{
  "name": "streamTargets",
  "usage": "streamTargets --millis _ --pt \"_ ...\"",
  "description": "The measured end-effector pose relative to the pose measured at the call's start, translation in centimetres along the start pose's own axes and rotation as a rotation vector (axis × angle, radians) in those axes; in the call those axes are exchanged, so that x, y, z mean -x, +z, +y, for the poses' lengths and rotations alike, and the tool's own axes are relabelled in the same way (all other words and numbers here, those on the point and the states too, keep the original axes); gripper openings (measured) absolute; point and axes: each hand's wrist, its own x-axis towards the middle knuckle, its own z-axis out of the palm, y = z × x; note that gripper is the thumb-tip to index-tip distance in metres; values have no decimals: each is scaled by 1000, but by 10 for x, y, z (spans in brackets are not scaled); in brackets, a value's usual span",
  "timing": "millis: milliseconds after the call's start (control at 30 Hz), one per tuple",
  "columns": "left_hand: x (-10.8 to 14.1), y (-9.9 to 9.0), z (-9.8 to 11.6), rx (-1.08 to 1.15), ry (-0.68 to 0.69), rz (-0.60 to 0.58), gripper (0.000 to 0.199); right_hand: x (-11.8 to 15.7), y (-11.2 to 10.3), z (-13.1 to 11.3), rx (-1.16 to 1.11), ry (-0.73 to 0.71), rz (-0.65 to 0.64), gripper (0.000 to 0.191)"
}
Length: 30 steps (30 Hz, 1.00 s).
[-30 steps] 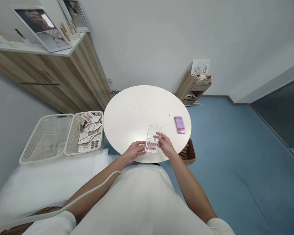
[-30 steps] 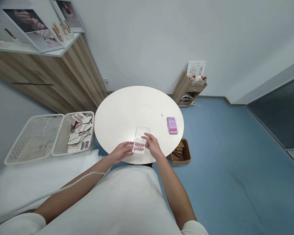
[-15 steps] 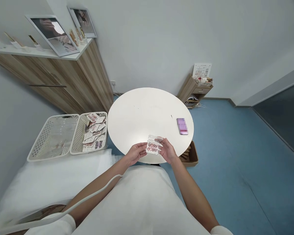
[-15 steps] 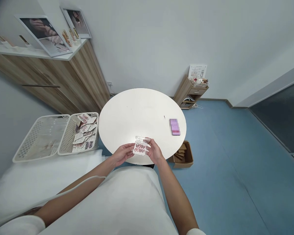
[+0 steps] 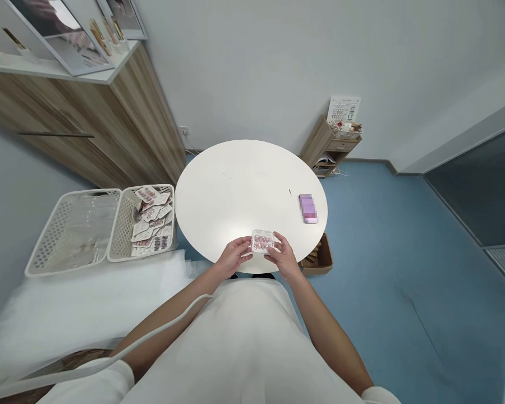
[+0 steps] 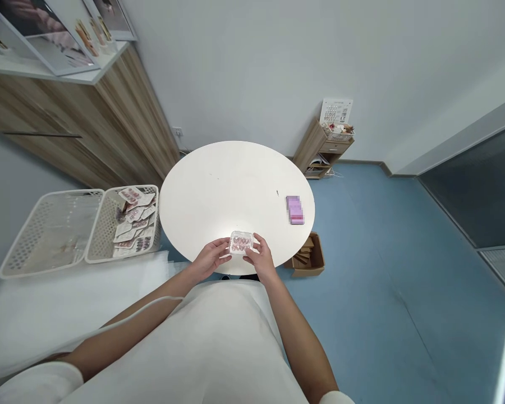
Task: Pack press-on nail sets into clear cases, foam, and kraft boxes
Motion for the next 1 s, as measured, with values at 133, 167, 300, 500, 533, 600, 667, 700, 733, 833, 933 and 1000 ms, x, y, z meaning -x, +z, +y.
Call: streamTargets --millis 133,167,300,500,533,600,667,700,733,833,933,1000 --pt "1 6 -6 -244 -8 -18 49 -2 -5 -2 6 -27 22 63" --pt "1 7 -7 -302 -9 -26 46 -3 -5 -2 11 -32 12 63" --pt "-2 13 -9 -441 73 -65 35 -9 -8 -6 39 -49 -38 64" --pt "-7 24 -8 -462 132 -52 34 -23 -23 -15 57 29 -105 69" --pt "-9 27 -9 -459 134 -44 33 -26 -26 -17 66 40 -112 71" --pt "-12 33 -12 -458 137 -20 33 -31 -33 -22 86 56 -131 75" --pt "-17 40 -15 -454 134 12 34 -36 -40 -25 107 66 -156 77" --pt "-19 44 -17 -452 131 32 34 -39 -44 -26 117 67 -168 77" --pt "-21 47 -19 -454 131 55 34 -42 -47 -26 127 66 -178 77" --pt "-26 55 -24 -475 177 181 30 -51 -55 -26 171 41 -208 78" --pt "-25 57 -24 -493 258 385 43 -59 -60 -26 221 17 -242 72" --pt "-22 56 -22 -504 294 471 51 -64 -61 -26 242 24 -267 67"
